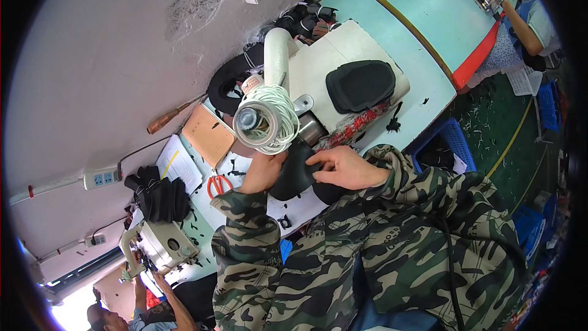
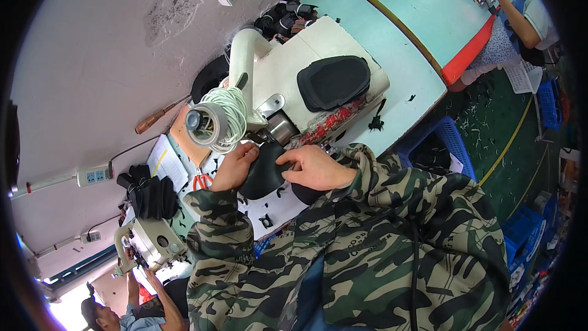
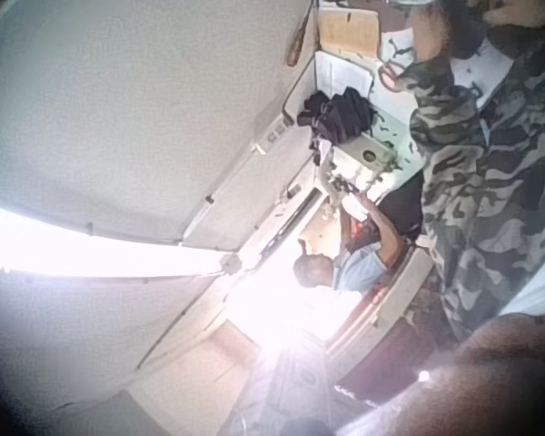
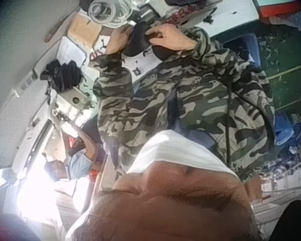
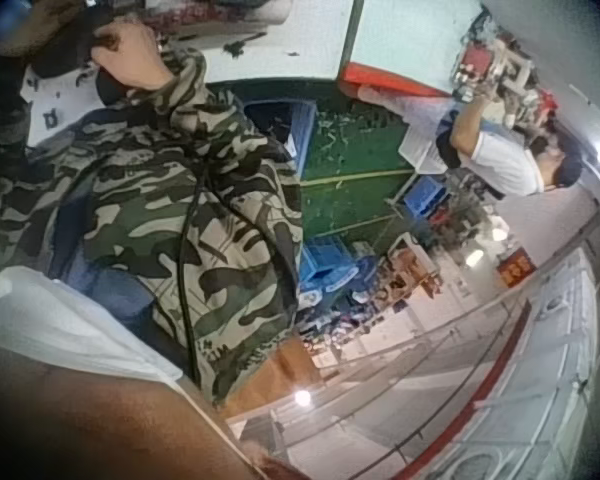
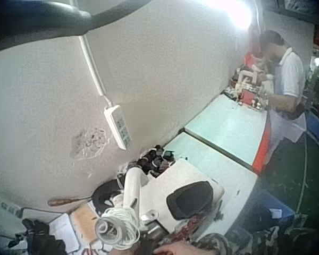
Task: The person feeds shoe pieces through a sewing machine one by one, stitching along their edges.
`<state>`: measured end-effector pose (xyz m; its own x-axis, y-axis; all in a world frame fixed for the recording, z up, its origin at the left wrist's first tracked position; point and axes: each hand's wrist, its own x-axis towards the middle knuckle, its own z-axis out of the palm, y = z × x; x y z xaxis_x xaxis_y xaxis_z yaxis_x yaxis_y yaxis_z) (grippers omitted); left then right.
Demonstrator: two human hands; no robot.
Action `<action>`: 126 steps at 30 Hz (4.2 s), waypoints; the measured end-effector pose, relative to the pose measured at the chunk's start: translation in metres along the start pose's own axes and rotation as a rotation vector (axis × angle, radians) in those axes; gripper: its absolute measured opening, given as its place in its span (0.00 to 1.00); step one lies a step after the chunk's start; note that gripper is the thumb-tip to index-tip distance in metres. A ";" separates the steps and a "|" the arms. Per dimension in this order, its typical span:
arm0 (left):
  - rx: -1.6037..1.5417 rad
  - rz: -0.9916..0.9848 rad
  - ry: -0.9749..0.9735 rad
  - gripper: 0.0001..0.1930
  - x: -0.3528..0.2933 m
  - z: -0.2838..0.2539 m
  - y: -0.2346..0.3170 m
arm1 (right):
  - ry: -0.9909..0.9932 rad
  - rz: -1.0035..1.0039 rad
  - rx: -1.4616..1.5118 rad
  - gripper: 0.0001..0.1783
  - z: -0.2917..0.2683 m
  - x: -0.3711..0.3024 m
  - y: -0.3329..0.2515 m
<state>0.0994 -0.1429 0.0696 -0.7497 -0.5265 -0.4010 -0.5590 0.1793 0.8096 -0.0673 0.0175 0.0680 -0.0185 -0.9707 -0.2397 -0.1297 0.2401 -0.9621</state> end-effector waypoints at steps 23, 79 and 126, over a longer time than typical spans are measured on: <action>0.746 0.239 0.136 0.08 -0.050 0.139 -0.059 | -0.001 -0.371 -0.502 0.11 -0.021 -0.023 0.038; 0.767 0.306 0.355 0.08 -0.034 0.082 -0.007 | 0.732 -0.582 -0.430 0.21 -0.063 -0.011 -0.045; -0.747 -0.391 -0.107 0.16 -0.049 0.022 0.006 | 0.080 -0.220 -0.131 0.15 -0.021 0.000 0.008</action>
<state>0.1251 -0.0970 0.0847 -0.6018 -0.3483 -0.7187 -0.4323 -0.6146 0.6598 -0.0888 0.0195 0.0629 -0.0538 -0.9985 -0.0103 -0.2663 0.0243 -0.9636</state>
